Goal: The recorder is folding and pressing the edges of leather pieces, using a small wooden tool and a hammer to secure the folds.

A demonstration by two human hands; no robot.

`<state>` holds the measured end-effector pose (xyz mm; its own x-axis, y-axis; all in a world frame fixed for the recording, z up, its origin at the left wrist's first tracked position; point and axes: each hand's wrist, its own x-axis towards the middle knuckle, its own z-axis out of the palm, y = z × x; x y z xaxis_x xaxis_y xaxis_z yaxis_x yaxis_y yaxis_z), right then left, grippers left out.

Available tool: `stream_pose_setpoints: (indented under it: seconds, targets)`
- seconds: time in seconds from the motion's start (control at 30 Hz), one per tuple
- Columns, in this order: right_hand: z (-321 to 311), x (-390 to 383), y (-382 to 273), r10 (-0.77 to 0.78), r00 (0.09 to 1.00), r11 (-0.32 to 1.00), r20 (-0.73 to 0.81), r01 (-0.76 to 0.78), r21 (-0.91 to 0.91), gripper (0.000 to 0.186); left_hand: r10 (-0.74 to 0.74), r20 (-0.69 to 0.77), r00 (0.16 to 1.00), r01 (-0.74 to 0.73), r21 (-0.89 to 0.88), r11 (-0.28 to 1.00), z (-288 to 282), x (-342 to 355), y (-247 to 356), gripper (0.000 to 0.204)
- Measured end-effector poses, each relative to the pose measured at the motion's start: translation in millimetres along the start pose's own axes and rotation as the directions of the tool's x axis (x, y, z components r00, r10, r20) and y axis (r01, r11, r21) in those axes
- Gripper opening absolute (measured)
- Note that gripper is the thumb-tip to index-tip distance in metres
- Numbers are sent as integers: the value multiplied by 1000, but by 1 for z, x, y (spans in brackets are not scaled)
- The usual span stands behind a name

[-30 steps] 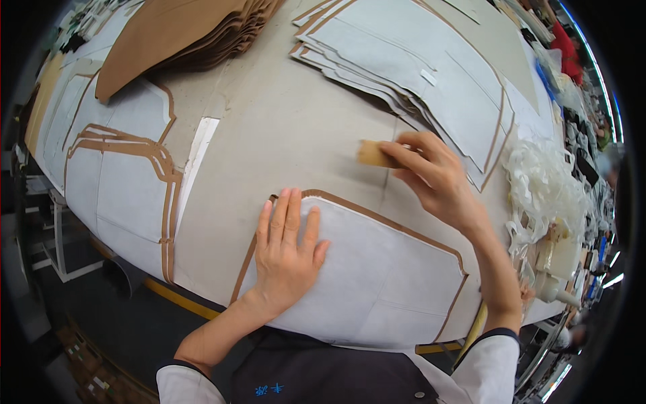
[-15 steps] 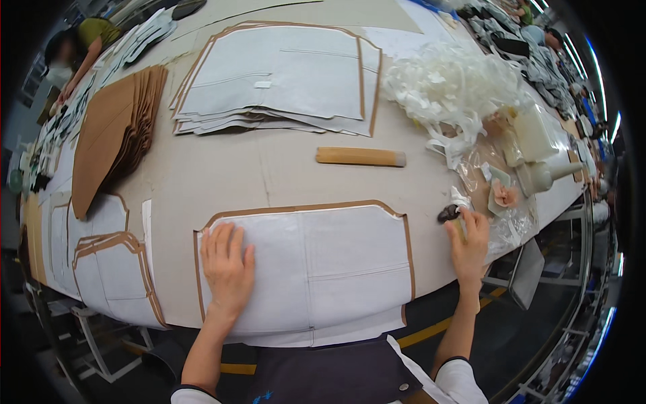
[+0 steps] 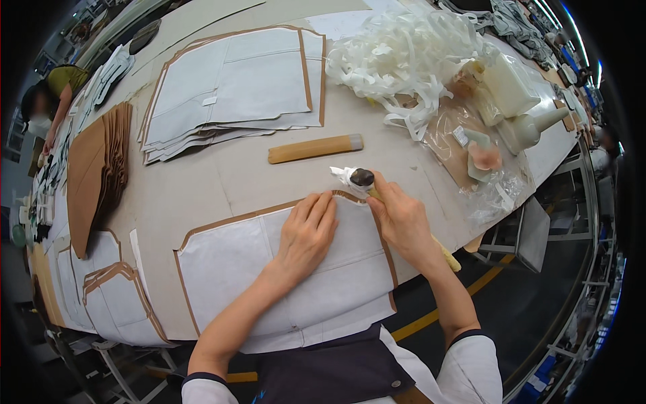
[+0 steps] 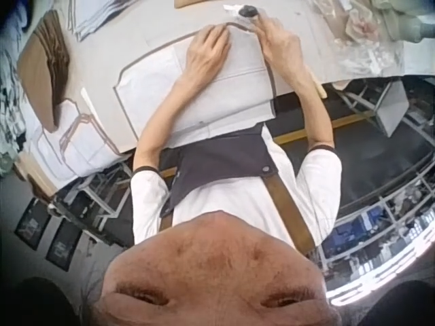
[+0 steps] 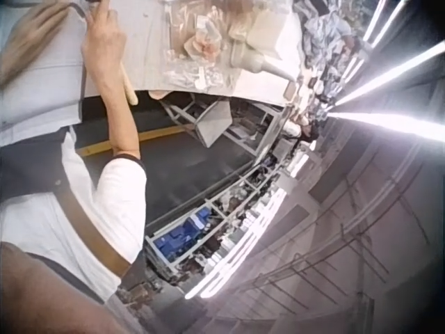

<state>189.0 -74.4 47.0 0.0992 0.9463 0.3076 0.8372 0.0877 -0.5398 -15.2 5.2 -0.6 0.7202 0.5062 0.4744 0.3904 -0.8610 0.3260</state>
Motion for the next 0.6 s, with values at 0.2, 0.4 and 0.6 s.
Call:
stream_pose_setpoints:
  seconds: [0.2, 0.4, 0.6]
  targets:
    - [12, -10, 6, -40, 998, 987, 54, 48, -151, 52, 8, -1, 1000, -8, 33, 999, 2, -3, 1, 43]
    - [-2, 15, -10, 5, 999, 998, 42, -2, -62, 51, 3, 6, 1000, -3, 37, 999, -1, -4, 1, 45]
    - [13, 10, -1, -8, 989, 993, 147, 25, -113, 47, 4, 1, 1000, -4, 22, 1000, 3, -4, 1, 45]
